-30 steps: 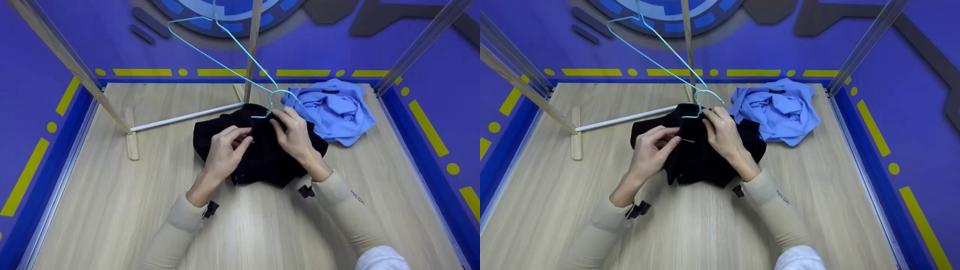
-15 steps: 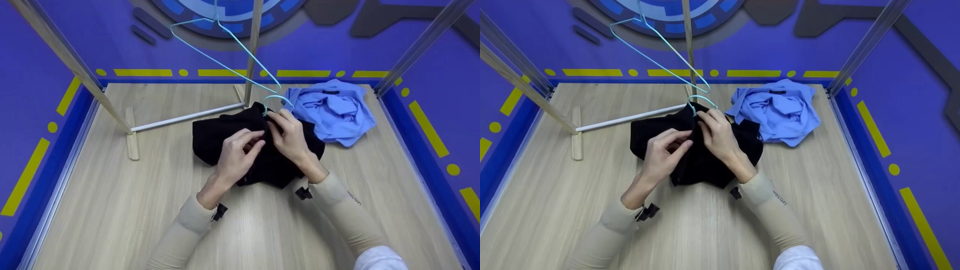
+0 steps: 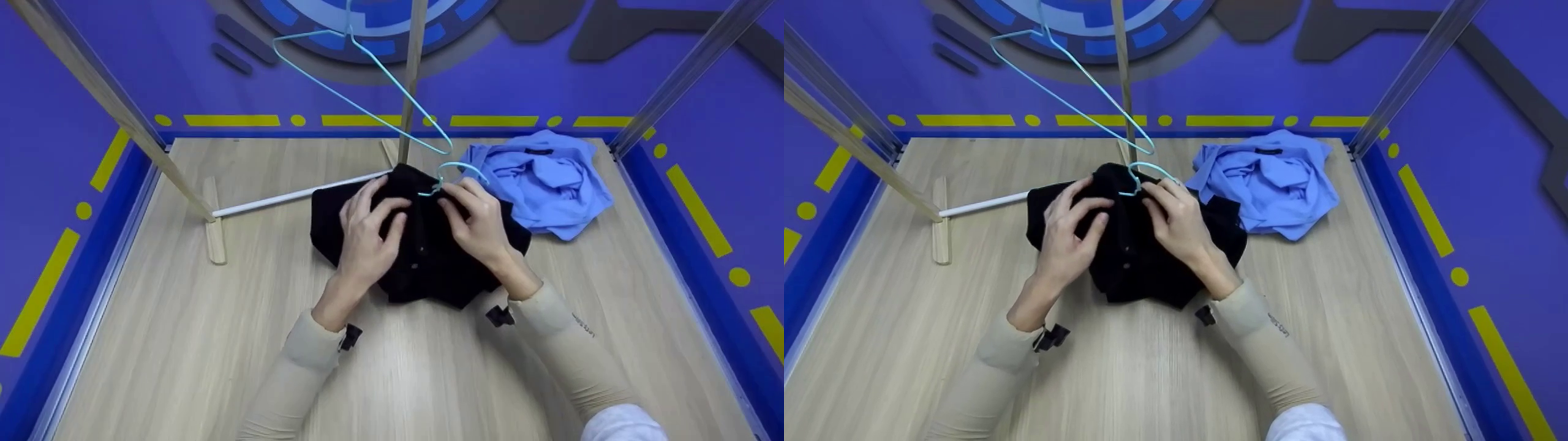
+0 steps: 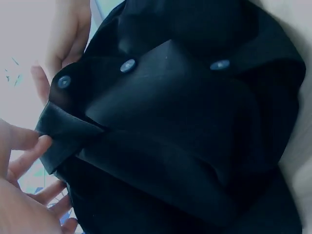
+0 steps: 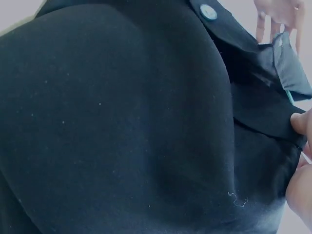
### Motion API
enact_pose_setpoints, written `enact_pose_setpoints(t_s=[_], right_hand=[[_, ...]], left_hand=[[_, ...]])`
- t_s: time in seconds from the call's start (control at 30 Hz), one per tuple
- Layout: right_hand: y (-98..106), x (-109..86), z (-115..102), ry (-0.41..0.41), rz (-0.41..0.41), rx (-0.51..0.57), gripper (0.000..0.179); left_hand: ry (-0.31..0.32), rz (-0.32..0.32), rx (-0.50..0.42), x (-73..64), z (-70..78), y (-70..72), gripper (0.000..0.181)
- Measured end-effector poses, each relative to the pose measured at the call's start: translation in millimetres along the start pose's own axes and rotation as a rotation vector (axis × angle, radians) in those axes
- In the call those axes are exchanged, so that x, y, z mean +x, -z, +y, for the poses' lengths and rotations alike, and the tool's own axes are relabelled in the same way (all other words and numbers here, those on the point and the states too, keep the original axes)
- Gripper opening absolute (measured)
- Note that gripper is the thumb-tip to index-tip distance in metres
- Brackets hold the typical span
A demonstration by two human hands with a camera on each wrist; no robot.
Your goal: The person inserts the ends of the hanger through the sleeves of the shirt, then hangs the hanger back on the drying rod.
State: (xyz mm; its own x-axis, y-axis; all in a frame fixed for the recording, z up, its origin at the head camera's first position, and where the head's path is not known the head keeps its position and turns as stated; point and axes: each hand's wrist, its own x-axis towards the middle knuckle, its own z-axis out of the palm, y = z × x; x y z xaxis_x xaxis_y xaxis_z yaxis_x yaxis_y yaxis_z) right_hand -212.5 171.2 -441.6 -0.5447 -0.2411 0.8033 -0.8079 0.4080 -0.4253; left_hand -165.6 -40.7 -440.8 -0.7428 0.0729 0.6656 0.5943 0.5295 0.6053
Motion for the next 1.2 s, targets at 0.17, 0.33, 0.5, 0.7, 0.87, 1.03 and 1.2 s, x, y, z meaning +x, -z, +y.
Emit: enact_pose_setpoints(t_s=[0.17, 0.33, 0.5, 0.7, 0.87, 1.03, 1.2], right_hand=[[4, -0.6, 2, 0.002, -0.009, 0.032, 0.018], [9, -1.5, 4, 0.006, -0.017, 0.075, 0.018], [12, -1.1, 5, 0.012, -0.024, 0.097, 0.018], [15, 0.2, 6, -0.003, -0.019, 0.106, 0.021], [18, 2.3, 7, -0.047, -0.009, 0.123, 0.024], [24, 6.2, 5, -0.105, -0.001, 0.121, 0.025], [35, 13.6, -9, -0.142, 0.009, 0.106, 0.022]], left_hand=[[0.047, 0.017, 0.019, 4.4, -9.4, 7.0, 0.020], [0.056, 0.054, 0.011, 9.7, -20.0, 18.3, 0.026], [0.040, 0.039, 0.066, 11.4, -29.2, 29.2, 0.027], [0.043, -0.016, 0.041, 12.7, -33.8, 34.0, 0.019], [0.105, -0.008, -0.006, 13.9, -32.7, 34.8, 0.021], [0.169, 0.020, -0.060, 13.9, -33.7, 38.2, 0.022], [0.184, 0.072, -0.109, 14.7, -37.0, 43.6, 0.022]])
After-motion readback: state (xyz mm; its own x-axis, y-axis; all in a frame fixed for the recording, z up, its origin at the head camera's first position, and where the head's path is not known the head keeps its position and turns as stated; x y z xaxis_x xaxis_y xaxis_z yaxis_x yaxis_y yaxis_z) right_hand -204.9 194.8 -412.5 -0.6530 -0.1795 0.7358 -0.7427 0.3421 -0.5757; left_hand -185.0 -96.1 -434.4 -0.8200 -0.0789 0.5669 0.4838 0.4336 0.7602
